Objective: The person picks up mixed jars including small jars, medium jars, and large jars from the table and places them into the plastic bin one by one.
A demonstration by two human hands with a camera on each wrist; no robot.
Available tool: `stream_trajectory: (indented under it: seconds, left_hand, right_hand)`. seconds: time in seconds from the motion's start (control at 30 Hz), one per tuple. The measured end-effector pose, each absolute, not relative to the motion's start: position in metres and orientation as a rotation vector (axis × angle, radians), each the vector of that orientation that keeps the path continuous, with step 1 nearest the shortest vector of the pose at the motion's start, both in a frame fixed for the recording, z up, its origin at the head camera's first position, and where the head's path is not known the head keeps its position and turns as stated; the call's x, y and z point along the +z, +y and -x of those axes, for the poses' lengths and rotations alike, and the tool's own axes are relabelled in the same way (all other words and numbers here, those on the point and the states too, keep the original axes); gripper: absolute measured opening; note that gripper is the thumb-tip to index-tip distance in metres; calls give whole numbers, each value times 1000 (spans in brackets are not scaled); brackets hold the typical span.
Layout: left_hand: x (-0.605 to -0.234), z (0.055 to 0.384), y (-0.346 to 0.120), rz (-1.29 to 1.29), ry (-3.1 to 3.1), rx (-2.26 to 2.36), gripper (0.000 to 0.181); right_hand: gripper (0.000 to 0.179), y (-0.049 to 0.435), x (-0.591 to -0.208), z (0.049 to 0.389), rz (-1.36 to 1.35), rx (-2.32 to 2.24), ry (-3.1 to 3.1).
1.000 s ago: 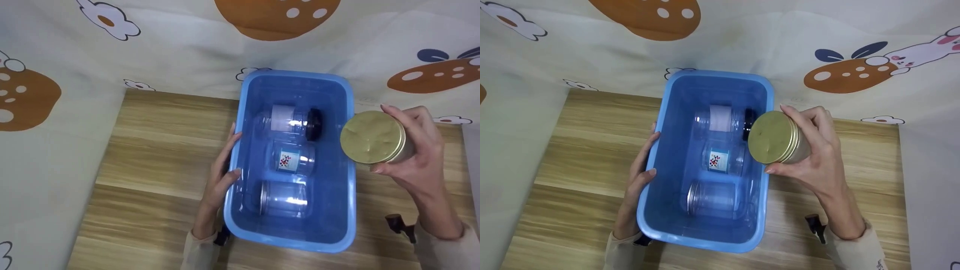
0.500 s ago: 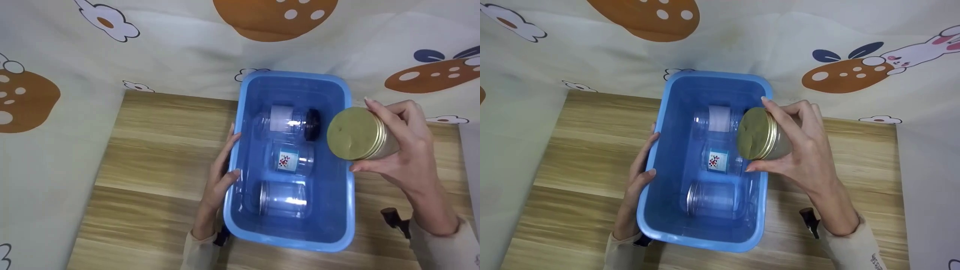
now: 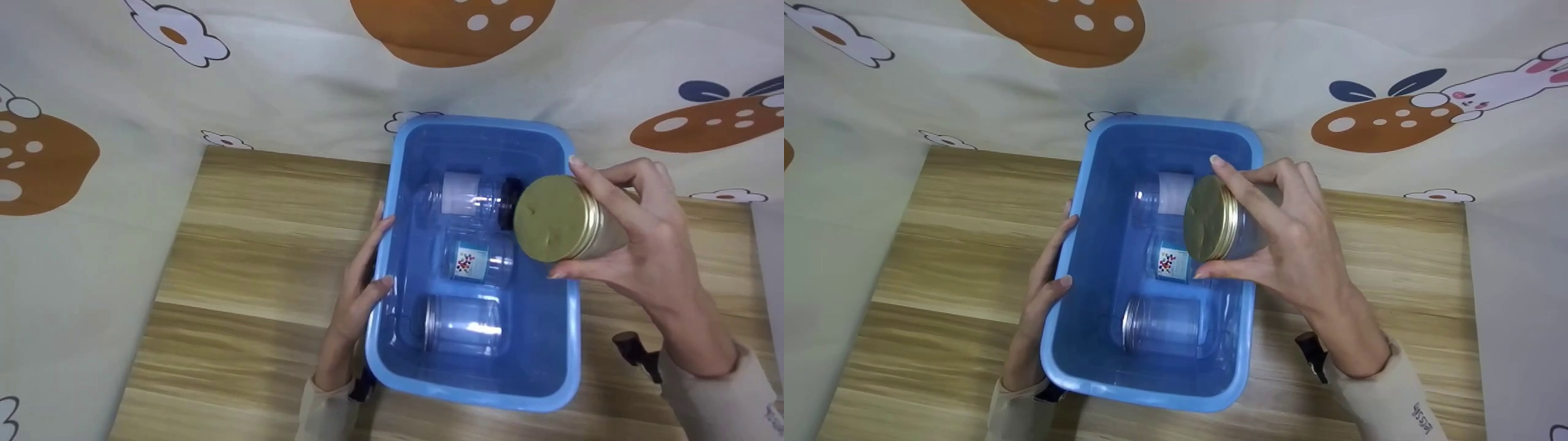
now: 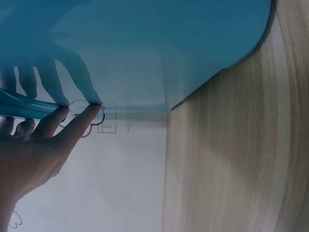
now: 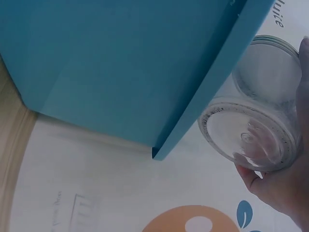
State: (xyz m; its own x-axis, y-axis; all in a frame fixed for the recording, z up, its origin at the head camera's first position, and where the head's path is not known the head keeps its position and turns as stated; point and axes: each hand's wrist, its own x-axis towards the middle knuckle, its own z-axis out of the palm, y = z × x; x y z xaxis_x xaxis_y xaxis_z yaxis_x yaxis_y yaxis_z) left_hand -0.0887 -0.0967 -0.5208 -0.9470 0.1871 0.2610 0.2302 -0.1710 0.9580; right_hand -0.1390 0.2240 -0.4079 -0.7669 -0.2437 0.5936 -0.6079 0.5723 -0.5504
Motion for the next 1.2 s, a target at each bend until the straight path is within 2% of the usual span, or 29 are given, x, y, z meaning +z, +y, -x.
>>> stream_trajectory:
  seconds: [0.47, 1.2]
  left_hand:
    - [-519, 88, -94, 535, -1988, -2315, 67]
    - [-523, 90, -91, 600, -1916, -2365, 63]
  right_hand:
    - [99, 205, -415, 150, -859, 983, -2415]
    - [105, 190, -435, 163, -921, 723, -2724]
